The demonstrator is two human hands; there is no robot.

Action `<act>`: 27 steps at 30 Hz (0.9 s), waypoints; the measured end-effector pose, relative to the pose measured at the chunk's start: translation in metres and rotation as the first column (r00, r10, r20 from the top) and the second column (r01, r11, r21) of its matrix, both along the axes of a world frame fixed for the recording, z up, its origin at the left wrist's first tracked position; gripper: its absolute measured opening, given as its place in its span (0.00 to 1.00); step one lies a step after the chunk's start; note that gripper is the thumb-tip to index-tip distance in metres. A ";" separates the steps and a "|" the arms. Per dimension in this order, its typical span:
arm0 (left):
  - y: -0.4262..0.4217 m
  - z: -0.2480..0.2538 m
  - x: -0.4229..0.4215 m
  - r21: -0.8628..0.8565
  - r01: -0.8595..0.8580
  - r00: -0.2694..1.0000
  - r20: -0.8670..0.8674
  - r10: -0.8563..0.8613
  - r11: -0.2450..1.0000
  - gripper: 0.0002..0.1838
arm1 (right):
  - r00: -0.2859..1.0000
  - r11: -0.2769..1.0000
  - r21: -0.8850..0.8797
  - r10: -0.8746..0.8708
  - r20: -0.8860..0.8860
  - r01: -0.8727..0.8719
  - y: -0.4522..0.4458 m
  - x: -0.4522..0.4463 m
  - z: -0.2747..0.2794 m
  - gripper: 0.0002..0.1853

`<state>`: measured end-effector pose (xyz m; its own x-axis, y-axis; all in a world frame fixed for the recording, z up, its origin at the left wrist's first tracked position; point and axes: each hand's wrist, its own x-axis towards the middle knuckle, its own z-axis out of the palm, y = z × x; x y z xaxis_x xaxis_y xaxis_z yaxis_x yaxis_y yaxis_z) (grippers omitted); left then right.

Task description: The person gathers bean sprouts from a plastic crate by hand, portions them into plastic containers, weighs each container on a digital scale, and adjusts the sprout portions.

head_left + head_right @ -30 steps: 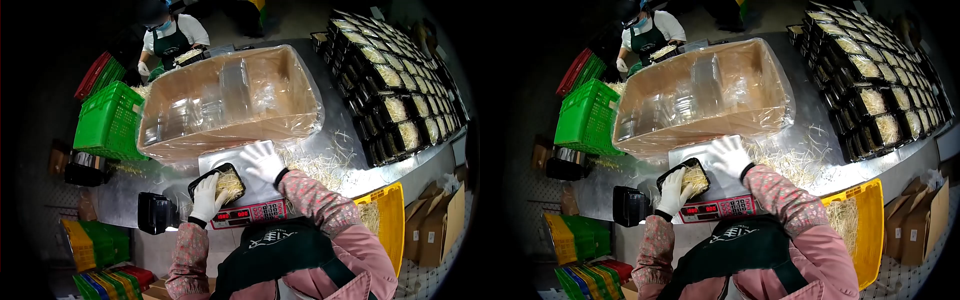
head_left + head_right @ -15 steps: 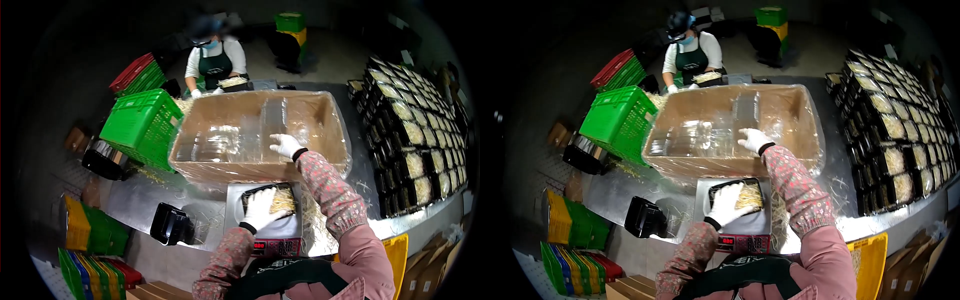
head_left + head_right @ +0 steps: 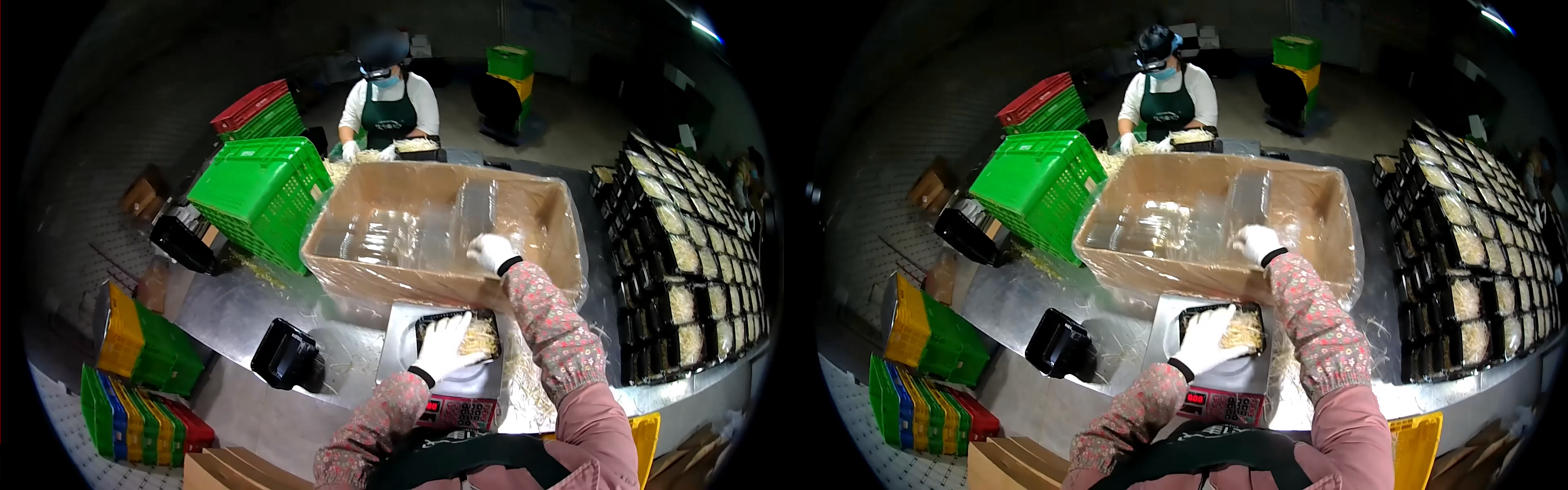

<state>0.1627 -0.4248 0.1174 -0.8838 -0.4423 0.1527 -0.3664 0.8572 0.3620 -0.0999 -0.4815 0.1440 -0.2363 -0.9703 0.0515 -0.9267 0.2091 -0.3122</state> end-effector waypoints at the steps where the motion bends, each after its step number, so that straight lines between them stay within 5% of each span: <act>1: 0.000 -0.001 0.001 0.008 0.006 1.000 -0.028 -0.005 1.000 0.50 | 0.998 0.978 -0.201 -0.063 -0.016 0.058 0.013 -0.005 -0.002 0.13; 2: -0.001 -0.003 0.001 -0.031 0.010 0.998 -0.056 -0.011 0.999 0.50 | 0.989 0.934 -0.336 -0.142 -0.030 0.124 0.021 -0.015 -0.005 0.13; 4: -0.001 -0.009 0.006 -0.086 0.024 0.994 -0.108 -0.033 0.996 0.49 | 0.931 0.777 -0.590 0.012 0.366 0.221 0.053 -0.025 0.011 0.13; 5: -0.004 -0.012 0.012 -0.114 0.027 0.990 -0.137 -0.042 0.993 0.48 | 0.939 0.672 -0.718 0.098 0.331 0.183 0.073 -0.023 0.029 0.15; 6: -0.006 -0.003 0.022 -0.043 0.026 0.963 -0.265 -0.036 0.999 0.46 | 0.707 0.772 -0.507 0.108 0.699 0.383 0.101 -0.009 0.058 0.20; 7: -0.007 0.014 0.032 0.016 0.023 0.918 -0.396 -0.015 1.000 0.45 | 0.659 0.716 -0.591 0.244 0.711 0.373 0.116 -0.014 0.061 0.24; 9: -0.002 0.027 0.049 0.304 -0.002 0.738 -0.642 0.207 0.953 0.43 | 0.536 0.783 -0.488 0.240 0.810 0.387 0.159 0.003 0.086 0.30; 12: -0.005 0.043 0.063 0.688 0.255 0.366 -0.719 0.590 0.680 0.36 | 0.397 0.814 -0.512 0.388 0.831 0.275 0.191 0.051 0.075 0.36; 13: -0.004 0.043 0.066 0.687 0.258 0.368 -0.720 0.589 0.679 0.36 | 0.302 0.862 -0.432 0.351 0.886 0.266 0.200 0.069 0.063 0.37; 15: -0.002 0.039 0.072 0.813 0.374 0.601 -0.579 0.551 0.447 0.29 | 0.214 0.912 -0.355 0.312 0.926 0.206 0.207 0.101 0.040 0.39; 16: -0.002 0.013 0.078 0.861 0.297 0.687 -0.494 0.534 0.413 0.22 | 0.118 0.942 -0.267 0.248 0.962 0.202 0.212 0.114 0.029 0.39; 17: 0.007 0.014 0.077 0.860 0.212 0.693 -0.468 0.549 0.465 0.13 | 0.206 0.945 -0.260 0.219 0.954 0.200 0.213 0.121 0.015 0.36; 19: 0.004 0.000 0.073 0.871 0.139 0.705 -0.421 0.570 0.472 0.13 | 0.601 0.960 -0.220 0.074 0.796 0.173 0.209 0.115 -0.007 0.31; 21: -0.011 -0.018 0.058 0.674 0.003 0.730 -0.506 0.459 0.739 0.12 | 0.815 0.877 -0.444 0.115 0.568 0.185 0.189 0.102 -0.027 0.24; 23: -0.024 -0.017 0.043 0.616 -0.110 0.756 -0.458 0.468 0.780 0.12 | 0.912 0.881 -0.399 -0.084 0.401 0.256 0.166 0.090 -0.037 0.15; 25: -0.043 -0.025 0.030 0.000 -0.319 0.799 -0.538 0.268 0.948 0.13 | 0.962 0.915 -0.343 -0.132 0.239 0.211 0.147 0.082 -0.048 0.14; 26: -0.049 -0.039 0.029 0.174 -0.332 0.804 -0.462 0.375 0.927 0.13 | 0.940 0.937 -0.227 -0.198 0.279 0.265 0.142 0.083 -0.051 0.15; 27: -0.053 -0.056 0.030 0.172 -0.329 0.805 -0.463 0.371 0.928 0.13 | 0.912 0.944 -0.104 -0.268 0.311 0.313 0.140 0.085 -0.050 0.15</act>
